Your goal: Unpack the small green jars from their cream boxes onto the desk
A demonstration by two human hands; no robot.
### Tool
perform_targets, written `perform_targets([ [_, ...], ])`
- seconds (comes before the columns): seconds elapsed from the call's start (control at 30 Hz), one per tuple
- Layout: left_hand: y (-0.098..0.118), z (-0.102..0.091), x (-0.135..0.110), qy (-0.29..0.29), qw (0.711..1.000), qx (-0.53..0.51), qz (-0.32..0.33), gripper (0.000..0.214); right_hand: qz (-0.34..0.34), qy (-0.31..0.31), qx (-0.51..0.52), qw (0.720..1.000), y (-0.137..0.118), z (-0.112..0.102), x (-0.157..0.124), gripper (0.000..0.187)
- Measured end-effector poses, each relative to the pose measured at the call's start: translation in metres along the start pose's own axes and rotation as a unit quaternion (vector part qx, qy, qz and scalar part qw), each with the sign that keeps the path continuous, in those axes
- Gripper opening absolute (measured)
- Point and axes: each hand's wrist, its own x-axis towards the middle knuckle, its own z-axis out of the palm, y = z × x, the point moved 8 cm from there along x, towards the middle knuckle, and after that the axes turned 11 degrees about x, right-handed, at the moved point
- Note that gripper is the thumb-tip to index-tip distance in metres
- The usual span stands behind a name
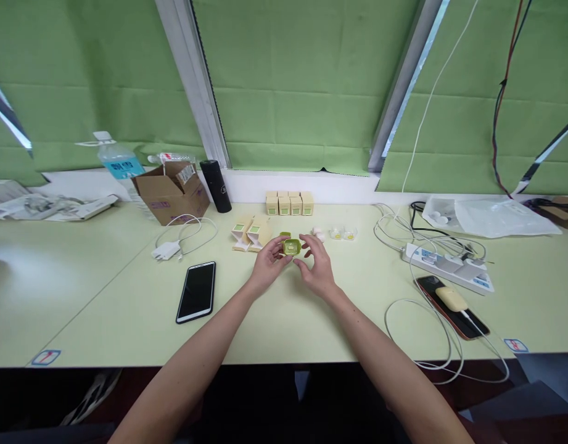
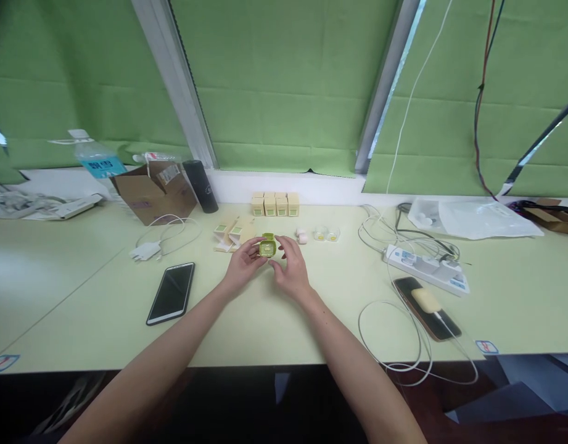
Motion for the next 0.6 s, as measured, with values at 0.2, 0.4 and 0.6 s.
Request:
perform_targets([
  [0.2,0.017,-0.001,-0.01,0.033,0.991,0.121,0.045,0.045,-0.006,-0.041,0.011,0.999,-0.001,0.005,0.001,0.052],
  [0.4,0.027,-0.003,-0.015,0.058,0.991,0.096,0.074,0.064,0.115,0.051,0.207,0.97,0.027,-0.004,0.005,0.039],
  [0.6,0.018,-0.005,-0.012,0.05,0.989,0.137,0.029,0.031,0.208,0.061,0.355,0.91,0.045,0.003,0.003,0.053],
])
